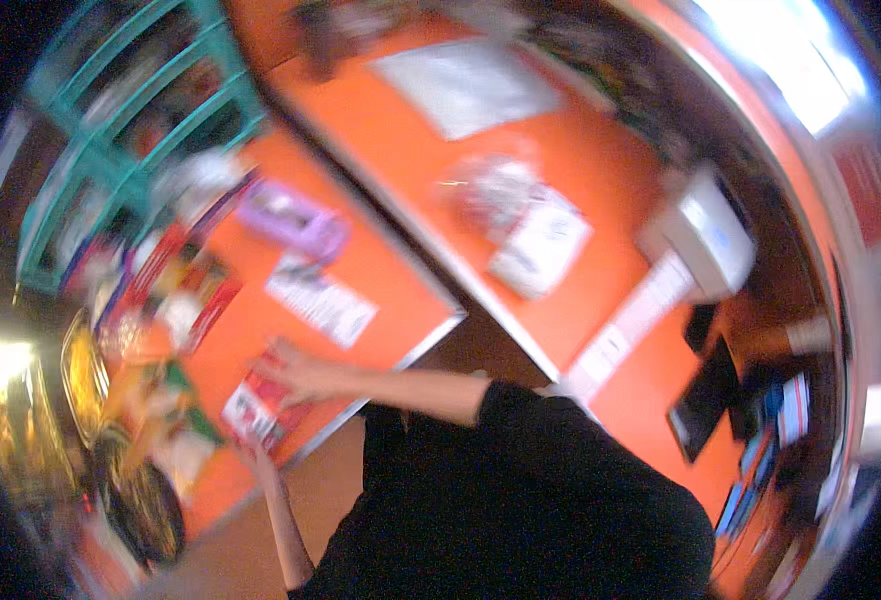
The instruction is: The person processes a food order by retrieving a receipt, wrapping rice balls in paper, and packing fried chicken and rice balls into takeaway boxes. They then place the boxes into a plastic bag and organize items on the counter.
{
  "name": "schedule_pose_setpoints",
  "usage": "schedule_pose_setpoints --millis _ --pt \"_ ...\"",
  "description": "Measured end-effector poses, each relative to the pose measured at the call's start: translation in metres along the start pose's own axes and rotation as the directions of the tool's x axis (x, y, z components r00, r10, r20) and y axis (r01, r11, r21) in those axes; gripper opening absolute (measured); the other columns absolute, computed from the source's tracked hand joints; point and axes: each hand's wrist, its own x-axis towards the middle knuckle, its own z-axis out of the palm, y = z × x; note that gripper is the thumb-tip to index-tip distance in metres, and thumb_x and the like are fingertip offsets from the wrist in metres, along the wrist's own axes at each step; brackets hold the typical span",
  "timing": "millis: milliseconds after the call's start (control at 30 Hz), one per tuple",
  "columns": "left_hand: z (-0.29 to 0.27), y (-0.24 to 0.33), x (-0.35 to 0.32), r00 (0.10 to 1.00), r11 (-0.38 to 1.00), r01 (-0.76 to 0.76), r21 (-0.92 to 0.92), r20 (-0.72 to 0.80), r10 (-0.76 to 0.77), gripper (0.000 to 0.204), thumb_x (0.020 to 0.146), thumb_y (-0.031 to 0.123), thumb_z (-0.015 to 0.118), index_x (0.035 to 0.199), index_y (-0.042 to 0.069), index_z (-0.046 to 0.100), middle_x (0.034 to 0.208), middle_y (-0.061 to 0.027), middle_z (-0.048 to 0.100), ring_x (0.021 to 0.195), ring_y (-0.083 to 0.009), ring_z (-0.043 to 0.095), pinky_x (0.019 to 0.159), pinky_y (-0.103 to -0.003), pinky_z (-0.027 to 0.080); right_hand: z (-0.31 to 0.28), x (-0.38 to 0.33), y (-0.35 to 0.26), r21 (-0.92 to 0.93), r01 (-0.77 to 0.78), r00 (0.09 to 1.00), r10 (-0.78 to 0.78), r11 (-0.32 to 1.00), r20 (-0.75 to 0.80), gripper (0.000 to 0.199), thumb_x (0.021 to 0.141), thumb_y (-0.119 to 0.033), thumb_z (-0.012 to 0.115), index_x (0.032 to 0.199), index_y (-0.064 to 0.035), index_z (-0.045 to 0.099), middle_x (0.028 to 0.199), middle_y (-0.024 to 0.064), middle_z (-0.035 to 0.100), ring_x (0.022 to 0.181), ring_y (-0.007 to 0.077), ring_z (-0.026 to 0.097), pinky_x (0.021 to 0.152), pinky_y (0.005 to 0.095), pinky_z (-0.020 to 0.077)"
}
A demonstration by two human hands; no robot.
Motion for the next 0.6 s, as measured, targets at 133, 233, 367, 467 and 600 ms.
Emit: schedule_pose_setpoints --millis 133,233,367,467,600 --pt "0.002 0.024 -0.011 0.993 0.991 0.079 -0.11 0.096 -0.069 0.076 0.084 0.034 0.059 0.139 0.006 0.014 0.133 -0.0149 0.031 0.116 -0.027 0.04 0.096 -0.041 0.036 0.005 -0.005 -0.004 0.139 -0.004 0.975 0.035 0.99 -0.221 0.081 0.08 -0.034 0.06 0.141 -0.0115 0.012 0.142 0.0301 0.001 0.13 0.0436 0.016 0.106 0.0484 0.0212" --pt "0.011 0.058 -0.034 0.992 0.992 -0.087 0.089 0.102 0.078 0.079 0.083 0.035 0.06 0.139 0.009 0.011 0.131 -0.0145 0.033 0.112 -0.0266 0.042 0.093 -0.039 0.039 -0.01 -0.017 -0.015 -0.113 -0.082 0.959 0.048 0.99 -0.279 0.081 0.079 -0.031 0.061 0.141 -0.0132 0.011 0.143 0.0275 0.002 0.13 0.0419 0.02 0.106 0.0478 0.0229" --pt "0.023 0.082 -0.047 0.976 0.943 -0.215 0.254 0.083 0.201 0.076 0.083 0.034 0.061 0.137 0.009 0.015 0.129 -0.0141 0.035 0.11 -0.026 0.045 0.091 -0.038 0.04 -0.06 -0.1 -0.037 -0.187 -0.27 0.67 0.045 0.944 -0.741 0.061 0.083 -0.02 0.054 0.137 -0.013 0.027 0.138 0.0235 0.023 0.126 0.04 0.026 0.105 0.0453 0.0225" --pt "0.022 0.08 -0.047 0.981 0.952 -0.19 0.241 0.074 0.177 0.073 0.082 0.034 0.061 0.136 0.009 0.018 0.128 -0.0136 0.037 0.109 -0.0257 0.045 0.09 -0.038 0.041 -0.134 -0.227 -0.03 -0.016 -0.831 -0.13 -0.222 0.556 -0.966 0.045 0.087 -0.015 0.045 0.128 -0.0031 0.033 0.126 0.0244 0.037 0.112 0.0419 0.038 0.097 0.051 0.0289" --pt "0.014 0.067 -0.046 0.987 0.963 -0.156 0.219 0.069 0.144 0.069 0.082 0.033 0.061 0.134 0.009 0.023 0.127 -0.0129 0.039 0.108 -0.0253 0.046 0.089 -0.038 0.041 -0.218 -0.404 -0.011 0.339 -0.756 -0.462 -0.089 0.559 -0.882 0.043 0.08 -0.006 0.057 0.12 -0.0046 0.04 0.107 0.0158 0.052 0.094 0.028 0.054 0.075 0.0397 0.045"
